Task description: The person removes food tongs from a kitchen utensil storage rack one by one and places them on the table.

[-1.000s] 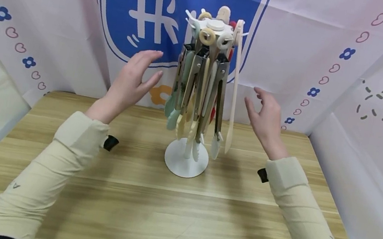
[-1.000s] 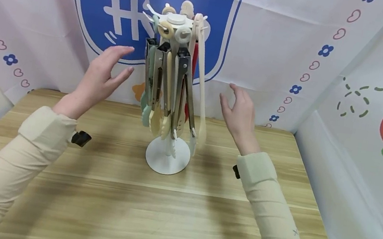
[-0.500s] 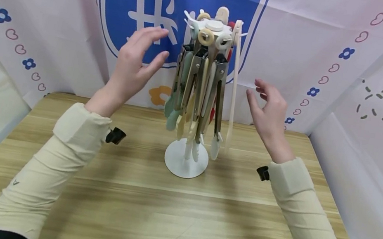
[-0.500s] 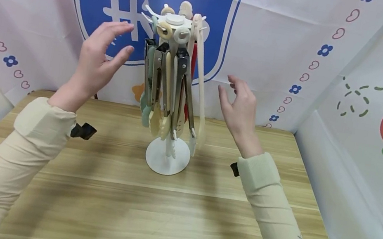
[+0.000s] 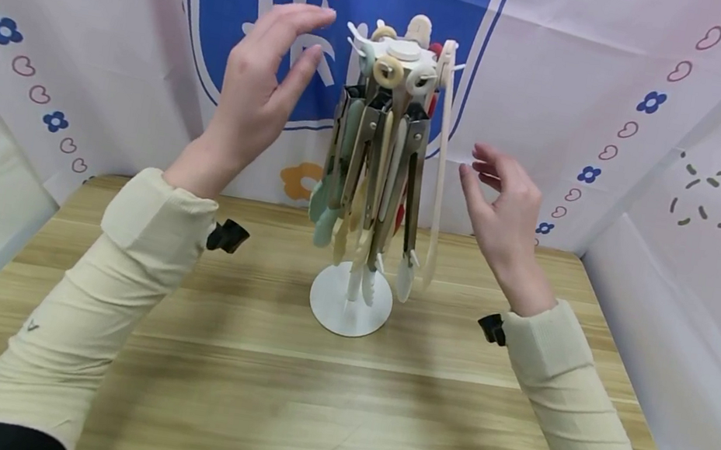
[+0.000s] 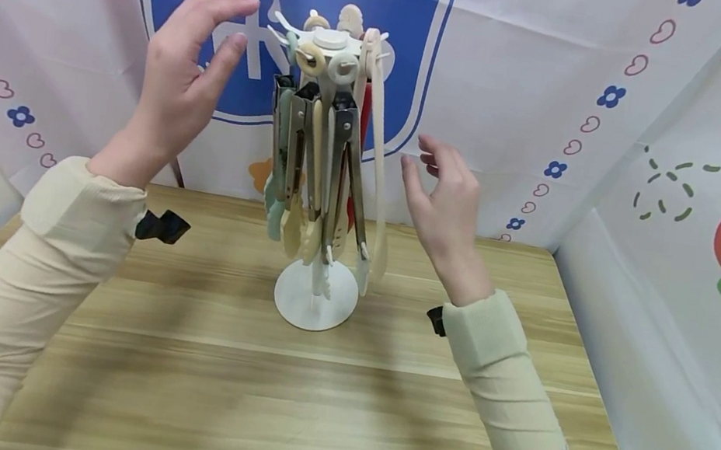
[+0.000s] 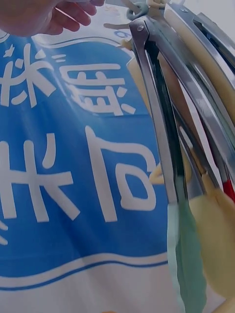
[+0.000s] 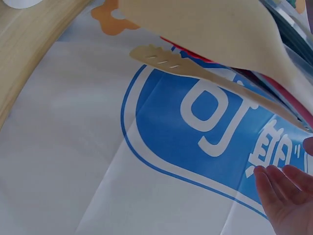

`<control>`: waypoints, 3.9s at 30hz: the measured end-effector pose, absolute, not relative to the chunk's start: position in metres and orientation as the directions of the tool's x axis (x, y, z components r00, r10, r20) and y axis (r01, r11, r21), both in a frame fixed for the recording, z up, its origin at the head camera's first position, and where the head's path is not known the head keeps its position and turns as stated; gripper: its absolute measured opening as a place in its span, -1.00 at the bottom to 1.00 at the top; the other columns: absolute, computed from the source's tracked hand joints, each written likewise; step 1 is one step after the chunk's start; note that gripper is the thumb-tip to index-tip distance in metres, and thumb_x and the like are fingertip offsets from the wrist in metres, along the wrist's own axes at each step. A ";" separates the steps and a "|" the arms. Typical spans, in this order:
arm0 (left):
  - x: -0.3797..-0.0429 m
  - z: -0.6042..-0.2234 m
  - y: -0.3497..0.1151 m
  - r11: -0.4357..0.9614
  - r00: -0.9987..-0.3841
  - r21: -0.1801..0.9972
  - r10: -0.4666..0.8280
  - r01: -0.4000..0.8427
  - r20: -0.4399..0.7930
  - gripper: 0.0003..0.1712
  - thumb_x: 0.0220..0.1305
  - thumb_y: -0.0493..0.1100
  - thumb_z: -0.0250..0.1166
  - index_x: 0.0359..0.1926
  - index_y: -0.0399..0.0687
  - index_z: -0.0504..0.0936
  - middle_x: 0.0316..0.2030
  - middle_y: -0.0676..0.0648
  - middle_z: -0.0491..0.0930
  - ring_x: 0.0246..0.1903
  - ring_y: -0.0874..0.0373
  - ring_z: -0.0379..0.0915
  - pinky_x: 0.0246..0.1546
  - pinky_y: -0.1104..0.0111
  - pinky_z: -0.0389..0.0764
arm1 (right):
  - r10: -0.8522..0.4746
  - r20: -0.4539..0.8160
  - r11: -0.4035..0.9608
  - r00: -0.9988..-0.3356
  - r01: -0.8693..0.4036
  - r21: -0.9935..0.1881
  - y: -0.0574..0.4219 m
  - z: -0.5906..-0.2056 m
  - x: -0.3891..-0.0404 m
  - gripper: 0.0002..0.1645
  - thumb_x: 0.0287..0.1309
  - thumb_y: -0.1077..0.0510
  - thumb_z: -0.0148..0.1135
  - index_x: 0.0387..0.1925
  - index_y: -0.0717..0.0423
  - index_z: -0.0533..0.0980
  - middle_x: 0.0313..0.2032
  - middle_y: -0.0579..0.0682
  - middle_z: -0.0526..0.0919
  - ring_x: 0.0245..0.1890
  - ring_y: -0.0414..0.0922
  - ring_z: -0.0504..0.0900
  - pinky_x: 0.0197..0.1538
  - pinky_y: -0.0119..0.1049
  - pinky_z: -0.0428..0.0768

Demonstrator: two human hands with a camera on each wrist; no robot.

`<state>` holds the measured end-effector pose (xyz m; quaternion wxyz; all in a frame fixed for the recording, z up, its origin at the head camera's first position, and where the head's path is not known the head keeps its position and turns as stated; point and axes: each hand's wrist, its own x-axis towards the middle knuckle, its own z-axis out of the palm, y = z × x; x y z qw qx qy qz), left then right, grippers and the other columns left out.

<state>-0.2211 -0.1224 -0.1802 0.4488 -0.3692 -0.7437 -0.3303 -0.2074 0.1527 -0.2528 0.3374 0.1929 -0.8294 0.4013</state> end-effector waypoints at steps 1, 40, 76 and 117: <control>-0.221 -0.178 -0.121 0.500 -0.313 0.155 0.250 0.852 0.916 -0.68 0.31 -0.32 0.04 0.04 -0.36 0.47 0.03 -0.24 0.47 0.14 0.11 0.29 0.22 0.41 0.18 | -0.049 0.717 0.597 -0.696 -0.596 -0.538 0.152 -0.252 -0.206 -0.63 0.18 0.15 0.14 -0.02 0.28 0.48 -0.08 0.16 0.58 -0.13 -0.02 0.58 -0.03 -0.30 0.53; -0.230 -0.166 -0.108 0.415 -0.249 0.042 0.459 0.909 0.853 -0.70 0.35 -0.36 -0.07 0.01 -0.39 0.47 -0.01 -0.28 0.49 0.06 0.03 0.35 0.17 0.41 0.25 | -0.181 0.606 0.162 -0.775 -0.631 -0.759 0.134 -0.249 -0.195 -0.69 0.26 0.30 -0.04 -0.05 0.45 0.45 -0.15 0.27 0.58 -0.19 -0.07 0.58 -0.06 -0.34 0.54; -0.232 -0.167 -0.107 0.408 -0.213 0.014 0.447 0.913 0.868 -0.73 0.34 -0.37 -0.05 -0.05 -0.41 0.51 -0.08 -0.29 0.53 0.03 -0.03 0.40 0.28 0.38 0.07 | -0.397 0.524 -0.356 -0.754 -0.400 -0.845 0.135 -0.255 -0.212 -0.58 0.25 0.30 -0.27 0.01 0.32 0.45 -0.18 0.01 0.58 -0.15 -0.11 0.54 -0.01 -0.28 0.50; -0.231 -0.166 -0.108 0.414 -0.218 0.011 0.456 0.910 0.863 -0.72 0.34 -0.36 -0.04 -0.05 -0.41 0.51 -0.09 -0.28 0.53 0.02 -0.01 0.41 0.24 0.40 0.16 | -0.392 0.541 -0.281 -0.744 -0.463 -0.841 0.136 -0.260 -0.208 -0.45 0.33 0.19 -0.39 0.10 0.62 0.20 -0.18 0.05 0.55 -0.13 -0.05 0.51 -0.01 -0.25 0.48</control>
